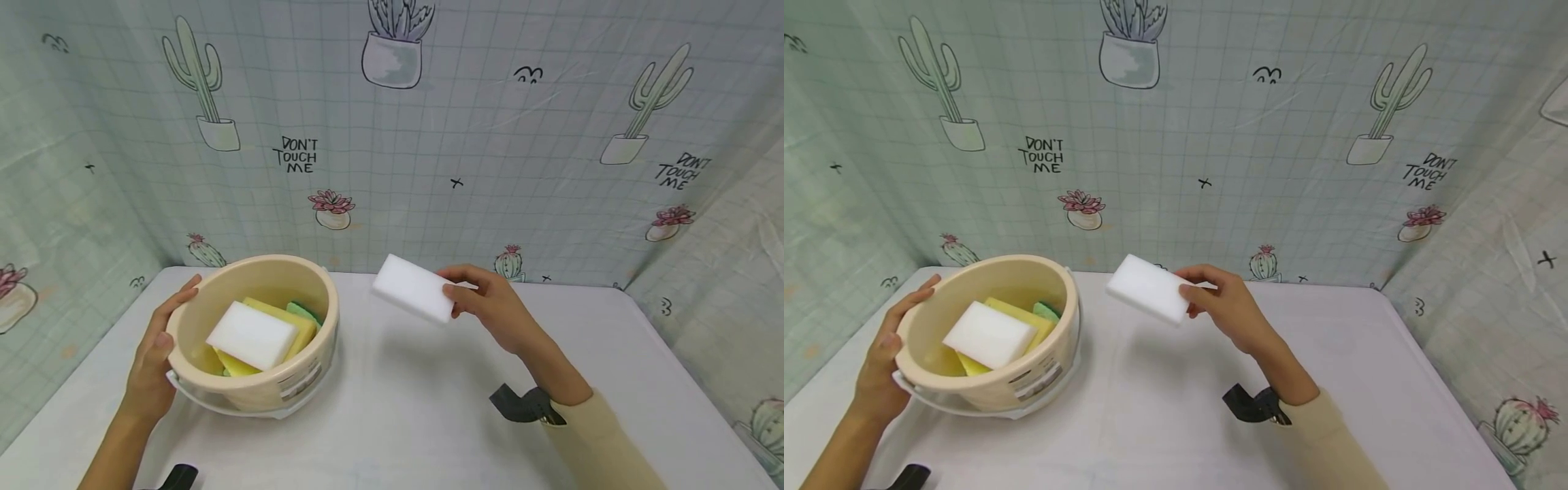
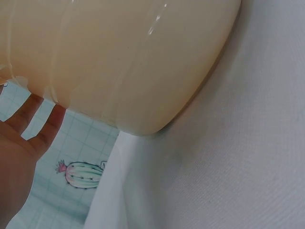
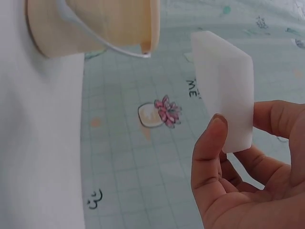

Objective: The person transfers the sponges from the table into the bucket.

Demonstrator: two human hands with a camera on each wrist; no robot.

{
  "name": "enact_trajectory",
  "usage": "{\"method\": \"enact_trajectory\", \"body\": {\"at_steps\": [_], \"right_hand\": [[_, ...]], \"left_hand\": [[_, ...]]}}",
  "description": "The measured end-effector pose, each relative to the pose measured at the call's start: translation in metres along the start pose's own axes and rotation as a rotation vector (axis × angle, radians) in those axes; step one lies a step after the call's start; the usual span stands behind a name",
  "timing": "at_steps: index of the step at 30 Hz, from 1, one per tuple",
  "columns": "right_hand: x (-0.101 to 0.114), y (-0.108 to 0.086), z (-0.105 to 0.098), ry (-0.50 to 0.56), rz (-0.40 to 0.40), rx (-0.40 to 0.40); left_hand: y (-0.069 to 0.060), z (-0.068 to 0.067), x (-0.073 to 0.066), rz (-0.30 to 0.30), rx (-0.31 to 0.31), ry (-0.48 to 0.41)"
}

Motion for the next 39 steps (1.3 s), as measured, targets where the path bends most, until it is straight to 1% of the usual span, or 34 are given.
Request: {"method": "enact_trajectory", "body": {"at_steps": [3,12,19,26,30,35,39], "right_hand": [[0.007,0.006,0.010,0.016,-0.016,0.020],[0.025,0.024,0.039,0.047,-0.030,0.065],[0.036,0.040,0.061,0.032,-0.040,0.076],[0.047,0.053,0.090,0.005,-0.086,0.081],[0.052,0.058,0.106,-0.042,-0.125,0.065],[0.055,0.062,0.121,-0.155,-0.165,0.033],[0.056,0.065,0.132,-0.245,-0.214,0.016]], "left_hand": [[0.000,0.000,0.000,-0.001,-0.001,-0.003],[0.000,0.000,0.001,-0.004,0.002,-0.003],[0.001,0.000,0.000,-0.004,0.004,-0.001],[0.001,0.000,0.000,-0.007,0.002,0.015],[0.001,0.000,0.000,-0.004,0.003,0.016],[0.000,0.000,0.000,0.004,0.007,0.009],[0.001,0.000,0.000,0.008,0.009,0.005]]}}
Point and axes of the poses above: each hand's wrist, its own y-axis towards the middle knuckle, its own z-axis out of the palm, x = y × z, the point moved 4 cm from there along y, towards the middle knuckle, and after that the axes turned 6 degrees about -x, right-handed, at the moved point
